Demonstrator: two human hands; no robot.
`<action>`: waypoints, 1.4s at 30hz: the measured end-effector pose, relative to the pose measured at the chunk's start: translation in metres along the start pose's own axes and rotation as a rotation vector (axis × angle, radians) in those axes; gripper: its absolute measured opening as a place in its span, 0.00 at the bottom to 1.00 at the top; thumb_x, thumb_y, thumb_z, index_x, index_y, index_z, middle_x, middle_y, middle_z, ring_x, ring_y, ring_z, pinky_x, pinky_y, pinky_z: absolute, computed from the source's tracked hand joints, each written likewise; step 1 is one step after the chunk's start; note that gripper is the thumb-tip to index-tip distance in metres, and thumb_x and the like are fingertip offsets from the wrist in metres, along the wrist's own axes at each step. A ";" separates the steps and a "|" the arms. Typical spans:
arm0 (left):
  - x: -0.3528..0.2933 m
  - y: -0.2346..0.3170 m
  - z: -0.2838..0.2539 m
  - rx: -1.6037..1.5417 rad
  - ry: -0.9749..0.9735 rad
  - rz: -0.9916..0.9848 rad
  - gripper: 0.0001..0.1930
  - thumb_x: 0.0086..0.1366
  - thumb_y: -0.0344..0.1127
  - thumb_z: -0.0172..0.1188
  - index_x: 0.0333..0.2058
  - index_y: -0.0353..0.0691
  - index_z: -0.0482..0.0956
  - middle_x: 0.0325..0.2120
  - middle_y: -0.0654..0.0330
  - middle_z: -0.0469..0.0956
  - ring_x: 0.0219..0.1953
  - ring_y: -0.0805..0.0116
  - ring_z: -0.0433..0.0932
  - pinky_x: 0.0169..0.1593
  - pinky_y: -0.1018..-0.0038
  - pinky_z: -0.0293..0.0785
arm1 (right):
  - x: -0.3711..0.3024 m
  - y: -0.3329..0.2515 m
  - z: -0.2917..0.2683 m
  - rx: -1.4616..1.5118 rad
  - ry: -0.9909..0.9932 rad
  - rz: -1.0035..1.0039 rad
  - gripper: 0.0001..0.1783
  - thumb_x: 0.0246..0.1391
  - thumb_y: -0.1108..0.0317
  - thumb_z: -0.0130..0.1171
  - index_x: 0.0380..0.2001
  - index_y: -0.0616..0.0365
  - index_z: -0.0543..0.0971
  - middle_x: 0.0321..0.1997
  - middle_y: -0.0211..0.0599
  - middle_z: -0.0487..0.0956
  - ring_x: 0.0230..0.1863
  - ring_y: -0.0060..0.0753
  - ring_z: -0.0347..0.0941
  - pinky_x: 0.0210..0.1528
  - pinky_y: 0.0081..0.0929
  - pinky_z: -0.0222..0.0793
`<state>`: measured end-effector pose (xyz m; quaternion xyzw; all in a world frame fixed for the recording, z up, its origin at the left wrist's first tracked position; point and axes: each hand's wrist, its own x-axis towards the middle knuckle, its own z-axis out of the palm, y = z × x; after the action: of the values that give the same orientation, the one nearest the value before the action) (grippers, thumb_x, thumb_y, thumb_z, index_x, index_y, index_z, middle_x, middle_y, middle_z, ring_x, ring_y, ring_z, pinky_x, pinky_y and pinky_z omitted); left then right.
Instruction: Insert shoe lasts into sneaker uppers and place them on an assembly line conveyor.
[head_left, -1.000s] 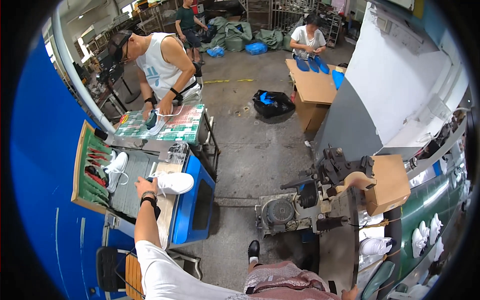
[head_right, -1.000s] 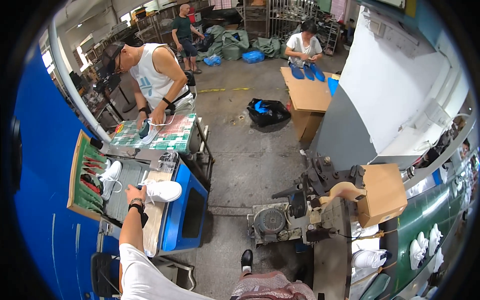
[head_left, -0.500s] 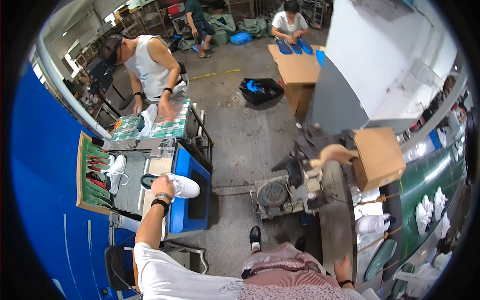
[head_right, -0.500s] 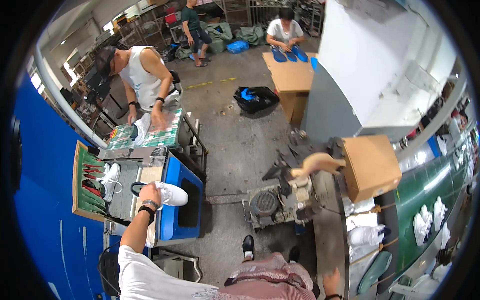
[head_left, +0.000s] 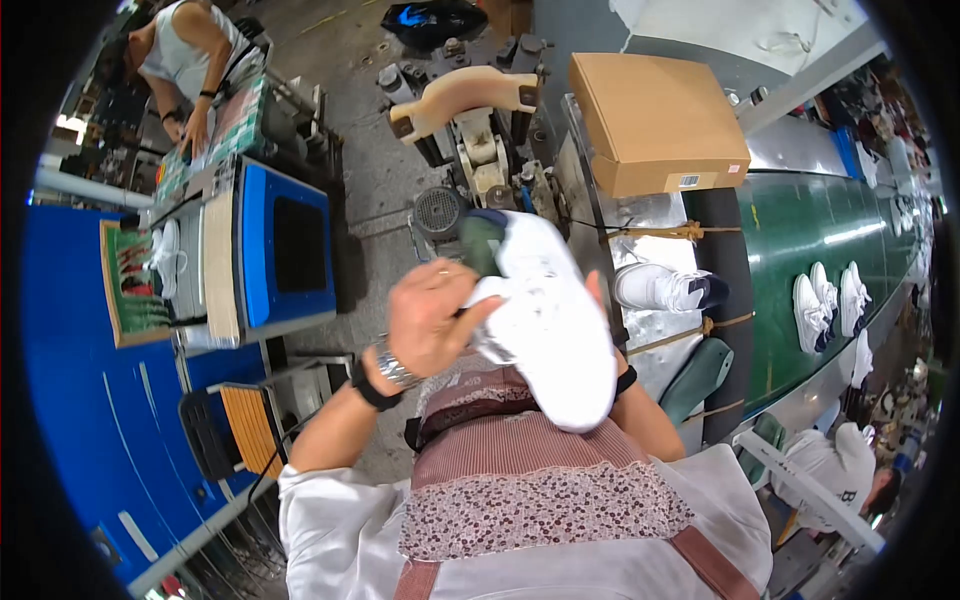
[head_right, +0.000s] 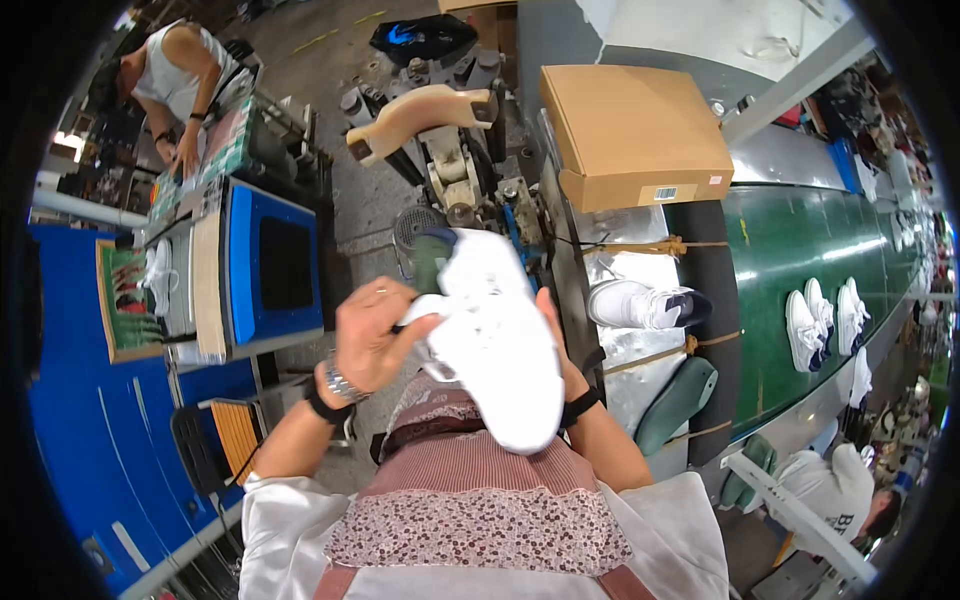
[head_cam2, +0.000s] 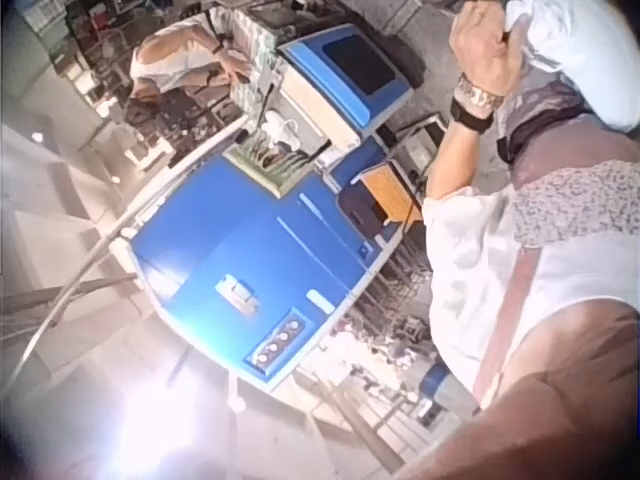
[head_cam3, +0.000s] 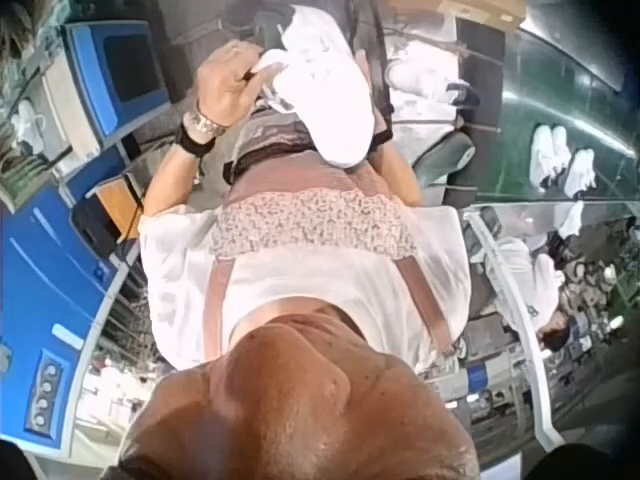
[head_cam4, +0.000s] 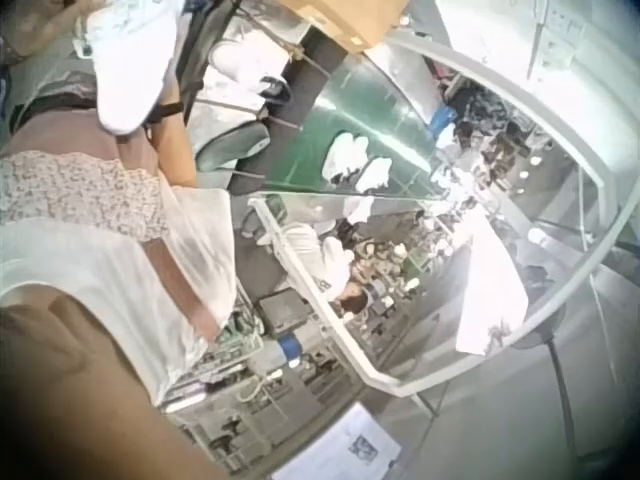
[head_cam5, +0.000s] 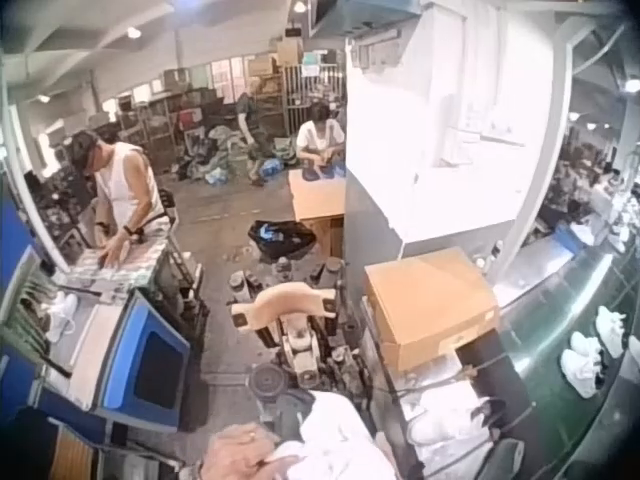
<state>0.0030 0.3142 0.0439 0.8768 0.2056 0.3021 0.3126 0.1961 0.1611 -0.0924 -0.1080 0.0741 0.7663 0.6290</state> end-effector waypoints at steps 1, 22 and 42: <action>-0.008 0.003 0.019 -0.066 -0.003 -0.091 0.14 0.59 0.37 0.70 0.25 0.34 0.76 0.24 0.53 0.77 0.27 0.52 0.76 0.32 0.64 0.71 | -0.001 -0.010 0.018 0.016 -0.066 -0.011 0.50 0.63 0.28 0.44 0.71 0.60 0.62 0.69 0.49 0.70 0.66 0.52 0.70 0.69 0.45 0.65; -0.031 -0.128 0.179 -1.219 0.377 -0.839 0.07 0.70 0.33 0.54 0.42 0.37 0.76 0.28 0.66 0.78 0.24 0.77 0.74 0.26 0.78 0.68 | 0.090 -0.020 0.148 -2.419 0.648 -0.404 0.65 0.44 0.42 0.64 0.75 0.63 0.43 0.53 0.76 0.70 0.48 0.75 0.75 0.53 0.52 0.75; -0.027 -0.081 0.183 -1.711 0.415 -0.833 0.39 0.71 0.70 0.44 0.68 0.45 0.64 0.59 0.56 0.75 0.58 0.57 0.75 0.61 0.60 0.72 | 0.067 0.011 0.104 -2.488 0.626 -0.720 0.61 0.49 0.37 0.64 0.76 0.57 0.49 0.48 0.62 0.70 0.35 0.64 0.79 0.39 0.51 0.78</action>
<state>0.0895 0.2805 -0.1349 0.1400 0.2613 0.3632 0.8833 0.1650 0.2480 -0.0091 -0.7905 -0.5626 0.0584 0.2349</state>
